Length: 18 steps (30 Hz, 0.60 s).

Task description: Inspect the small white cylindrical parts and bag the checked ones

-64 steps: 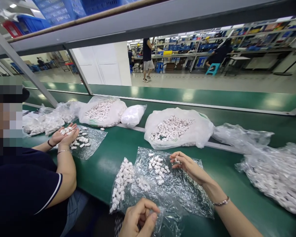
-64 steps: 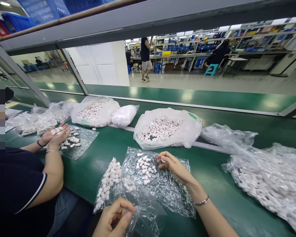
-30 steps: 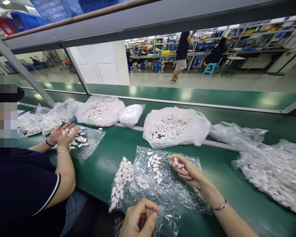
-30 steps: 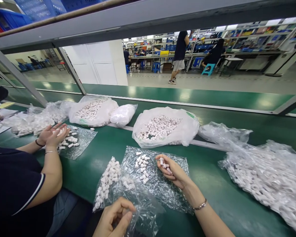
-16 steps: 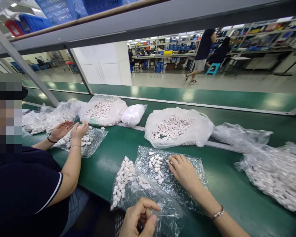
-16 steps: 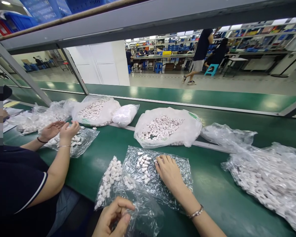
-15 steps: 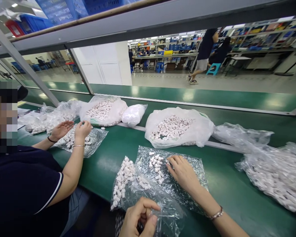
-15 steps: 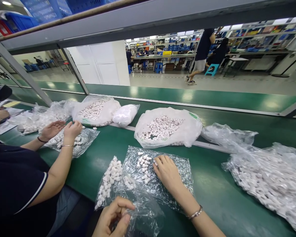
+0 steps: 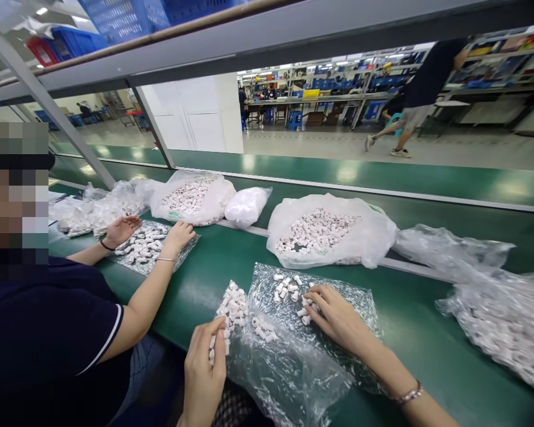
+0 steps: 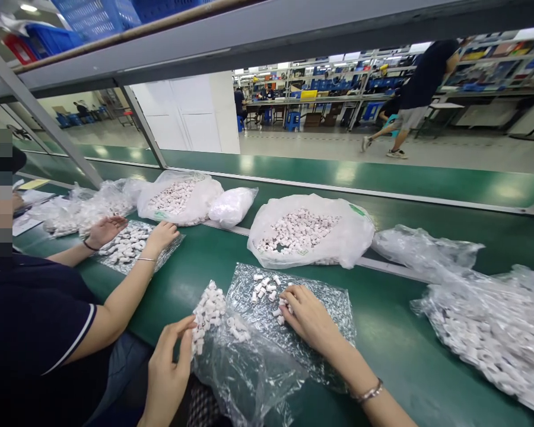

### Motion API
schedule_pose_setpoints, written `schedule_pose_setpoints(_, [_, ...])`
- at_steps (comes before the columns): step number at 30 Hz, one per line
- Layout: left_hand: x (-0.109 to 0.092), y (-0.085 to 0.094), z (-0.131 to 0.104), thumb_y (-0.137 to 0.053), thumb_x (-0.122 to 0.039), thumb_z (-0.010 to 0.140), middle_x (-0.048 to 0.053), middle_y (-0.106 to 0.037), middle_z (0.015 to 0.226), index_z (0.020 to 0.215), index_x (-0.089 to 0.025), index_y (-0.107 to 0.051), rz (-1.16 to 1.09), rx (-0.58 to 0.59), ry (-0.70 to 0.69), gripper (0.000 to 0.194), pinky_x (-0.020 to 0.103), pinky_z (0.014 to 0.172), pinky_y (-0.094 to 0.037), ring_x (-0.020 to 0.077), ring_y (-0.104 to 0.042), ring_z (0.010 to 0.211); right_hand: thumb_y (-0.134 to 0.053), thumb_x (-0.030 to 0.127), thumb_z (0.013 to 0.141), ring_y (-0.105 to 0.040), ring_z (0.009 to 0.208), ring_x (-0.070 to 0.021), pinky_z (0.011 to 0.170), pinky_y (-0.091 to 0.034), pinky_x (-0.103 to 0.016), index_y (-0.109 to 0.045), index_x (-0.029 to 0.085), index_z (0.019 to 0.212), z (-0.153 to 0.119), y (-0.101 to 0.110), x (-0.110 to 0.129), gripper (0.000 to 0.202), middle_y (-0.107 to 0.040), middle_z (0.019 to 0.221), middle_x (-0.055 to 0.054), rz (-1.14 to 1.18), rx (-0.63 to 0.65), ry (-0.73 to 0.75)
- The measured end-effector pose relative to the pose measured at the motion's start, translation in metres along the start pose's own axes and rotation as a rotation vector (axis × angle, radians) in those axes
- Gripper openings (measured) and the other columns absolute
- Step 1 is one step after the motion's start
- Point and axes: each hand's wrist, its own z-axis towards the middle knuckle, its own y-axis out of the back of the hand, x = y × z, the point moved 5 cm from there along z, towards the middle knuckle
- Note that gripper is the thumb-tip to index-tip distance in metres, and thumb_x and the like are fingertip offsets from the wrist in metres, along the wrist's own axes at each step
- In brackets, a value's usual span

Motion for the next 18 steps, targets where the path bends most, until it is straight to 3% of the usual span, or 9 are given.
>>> schedule_pose_setpoints(4, [0.015,-0.032,-0.001,-0.043,-0.024,0.101,0.012,-0.061,0.133,0.134,-0.019,-0.054,0.325,0.093,-0.192,0.036,0.043,0.098,-0.053,0.0265,-0.056,0.125,-0.043,0.024,0.103,-0.059,0.101,-0.0265,0.085,-0.052,-0.042,-0.056,0.019,0.112,0.002,-0.002,-0.006,0.016,-0.059,0.110,-0.012,-0.002,-0.006,-0.004])
schedule_pose_setpoints(9, [0.001,-0.072,-0.022,-0.050,-0.038,0.098,0.016,-0.035,0.159,0.155,-0.012,-0.028,0.603,0.226,-0.373,0.066,0.054,0.111,-0.042,0.0351,-0.034,0.145,-0.044,0.025,0.103,-0.059,0.105,-0.0275,0.087,-0.051,-0.043,-0.055,0.019,0.114,-0.001,-0.008,-0.016,0.017,-0.058,0.114,-0.013,0.003,-0.015,-0.011])
schedule_pose_setpoints(13, [-0.002,-0.071,-0.021,-0.046,-0.042,0.100,0.015,-0.022,0.163,0.158,-0.012,-0.017,0.621,0.274,-0.312,0.072,0.056,0.115,-0.038,0.0348,-0.022,0.150,-0.045,0.027,0.103,-0.059,0.106,-0.0280,0.087,-0.051,-0.043,-0.056,0.020,0.115,-0.004,-0.008,-0.021,0.018,-0.059,0.114,-0.013,0.000,-0.035,0.000])
schedule_pose_setpoints(18, [0.015,-0.057,0.001,-0.038,-0.030,0.103,0.013,-0.024,0.163,0.158,-0.016,-0.021,0.597,0.234,-0.186,0.059,0.053,0.117,-0.037,0.0298,-0.023,0.150,-0.044,0.030,0.103,-0.062,0.103,-0.0276,0.084,-0.052,-0.042,-0.057,0.020,0.114,-0.005,-0.005,-0.024,0.020,-0.062,0.112,-0.013,0.000,-0.086,0.028])
